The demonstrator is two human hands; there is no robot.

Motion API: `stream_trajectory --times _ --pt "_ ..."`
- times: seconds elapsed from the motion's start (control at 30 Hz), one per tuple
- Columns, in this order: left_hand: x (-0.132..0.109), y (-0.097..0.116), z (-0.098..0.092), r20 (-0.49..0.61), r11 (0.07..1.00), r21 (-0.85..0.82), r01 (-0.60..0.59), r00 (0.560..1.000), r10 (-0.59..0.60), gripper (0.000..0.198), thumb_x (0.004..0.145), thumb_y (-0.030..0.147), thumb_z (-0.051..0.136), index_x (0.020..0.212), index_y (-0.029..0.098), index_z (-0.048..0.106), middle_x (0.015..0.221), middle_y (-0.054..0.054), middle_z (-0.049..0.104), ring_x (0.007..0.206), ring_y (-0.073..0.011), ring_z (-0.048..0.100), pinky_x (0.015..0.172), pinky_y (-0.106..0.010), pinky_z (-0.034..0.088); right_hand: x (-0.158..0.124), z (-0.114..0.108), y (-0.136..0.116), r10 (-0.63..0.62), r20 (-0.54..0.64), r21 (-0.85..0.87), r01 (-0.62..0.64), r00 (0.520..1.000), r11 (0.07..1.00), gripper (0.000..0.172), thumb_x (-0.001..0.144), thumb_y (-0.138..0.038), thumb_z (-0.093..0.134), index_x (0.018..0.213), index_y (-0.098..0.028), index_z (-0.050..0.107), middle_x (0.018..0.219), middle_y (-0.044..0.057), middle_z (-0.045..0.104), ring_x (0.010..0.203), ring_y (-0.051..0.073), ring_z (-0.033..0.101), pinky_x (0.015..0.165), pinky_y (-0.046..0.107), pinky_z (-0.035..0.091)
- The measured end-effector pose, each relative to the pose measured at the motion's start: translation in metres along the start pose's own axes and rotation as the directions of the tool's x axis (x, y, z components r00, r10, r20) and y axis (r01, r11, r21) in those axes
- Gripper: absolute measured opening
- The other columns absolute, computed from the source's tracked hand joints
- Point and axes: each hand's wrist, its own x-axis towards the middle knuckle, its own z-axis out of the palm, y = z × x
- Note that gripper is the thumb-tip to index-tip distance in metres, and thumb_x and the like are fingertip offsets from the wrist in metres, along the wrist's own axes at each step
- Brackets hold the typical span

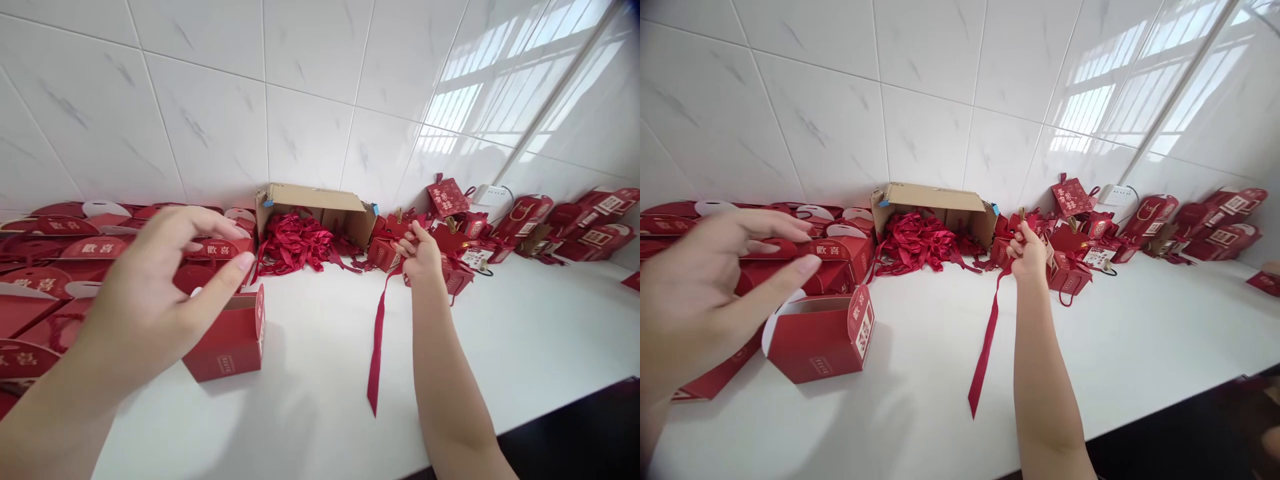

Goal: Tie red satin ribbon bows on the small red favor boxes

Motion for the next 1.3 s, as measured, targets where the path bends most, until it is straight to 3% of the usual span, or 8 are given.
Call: stream_trajectory --times 0.1,0.2,0.3,0.43,0.8,1.07,1.2,1.3 --pt "0.000 -0.017 0.003 0.331 0.959 0.283 -0.024 0.941 -0.074 0.034 0.078 0.050 0.058 0.103 0.026 0.060 0.114 -0.003 0.059 0.101 -0.0256 0.057 0.083 -0.037 0.048 -0.015 0.024 0.003 0.069 0.197 -0.094 -0.052 0.978 0.994 0.039 0.072 -0.048 0.071 0.065 -0.019 0.046 0.053 -0.008 0.037 0.037 0.002 0.023 0.036 0.020 0.016" --pt "-0.002 -0.035 0.010 0.567 0.892 0.451 -0.028 0.781 -0.262 0.050 0.077 0.057 0.056 0.115 0.024 0.058 0.122 -0.009 0.056 0.109 -0.0348 0.053 0.084 -0.045 0.047 -0.036 0.045 0.003 0.168 0.436 -0.303 -0.031 0.884 0.952 0.044 0.076 -0.059 0.062 0.066 -0.018 0.050 0.054 -0.006 0.040 0.039 0.003 0.025 0.038 0.021 0.014" --pt "-0.005 -0.048 0.015 0.663 0.850 0.527 -0.006 0.628 -0.407 0.068 0.078 0.066 0.049 0.130 0.022 0.051 0.124 -0.015 0.058 0.110 -0.0414 0.053 0.084 -0.051 0.046 -0.057 0.059 0.002 0.186 0.561 -0.452 0.110 0.806 0.885 0.045 0.081 -0.061 0.056 0.069 -0.018 0.051 0.056 -0.005 0.042 0.043 0.004 0.030 0.040 0.021 0.021" --pt "-0.006 -0.053 0.011 0.726 0.846 0.532 -0.024 0.527 -0.442 0.083 0.068 0.070 0.058 0.137 0.027 0.046 0.135 -0.013 0.054 0.118 -0.0432 0.050 0.089 -0.052 0.045 -0.078 0.070 -0.001 0.251 0.691 -0.550 0.268 0.678 0.791 0.038 0.083 -0.050 0.057 0.066 -0.017 0.054 0.059 -0.002 0.051 0.053 0.008 0.047 0.049 0.021 0.036" --pt "-0.004 -0.037 0.012 0.818 0.882 0.457 -0.113 0.443 -0.367 0.040 0.079 0.029 0.050 0.118 0.031 0.061 0.128 -0.007 0.059 0.116 -0.0355 0.051 0.082 -0.041 0.048 -0.099 0.080 -0.001 0.523 0.692 -0.717 0.390 0.498 0.577 0.036 0.085 -0.044 0.053 0.061 -0.017 0.052 0.057 -0.003 0.049 0.049 0.007 0.038 0.045 0.022 0.028" --pt "0.003 -0.045 0.016 0.761 0.870 0.431 -0.239 0.614 -0.208 0.018 0.082 0.026 0.045 0.084 0.020 0.061 0.107 -0.009 0.062 0.103 -0.0282 0.054 0.093 -0.045 0.039 -0.100 0.083 0.017 0.575 0.668 -0.741 0.355 0.473 0.570 0.037 0.086 -0.047 0.048 0.062 -0.018 0.050 0.060 -0.001 0.054 0.053 0.009 0.047 0.047 0.023 0.032" --pt "0.005 -0.051 0.021 0.807 0.882 0.455 -0.122 0.475 -0.351 0.016 0.082 0.031 0.045 0.082 0.021 0.058 0.094 -0.007 0.063 0.078 -0.0247 0.060 0.063 -0.033 0.045 -0.101 0.085 0.021 0.605 0.670 -0.739 0.319 0.430 0.593 0.036 0.085 -0.045 0.050 0.063 -0.017 0.050 0.063 -0.001 0.055 0.057 0.010 0.051 0.050 0.023 0.034" --pt "0.004 -0.052 0.025 0.818 0.890 0.445 -0.099 0.450 -0.359 0.012 0.080 0.029 0.046 0.079 0.021 0.055 0.089 -0.006 0.064 0.073 -0.0234 0.060 0.058 -0.031 0.042 -0.099 0.085 0.024 0.628 0.668 -0.743 0.304 0.400 0.597 0.036 0.085 -0.047 0.051 0.065 -0.017 0.052 0.063 -0.001 0.055 0.057 0.010 0.050 0.050 0.023 0.034"
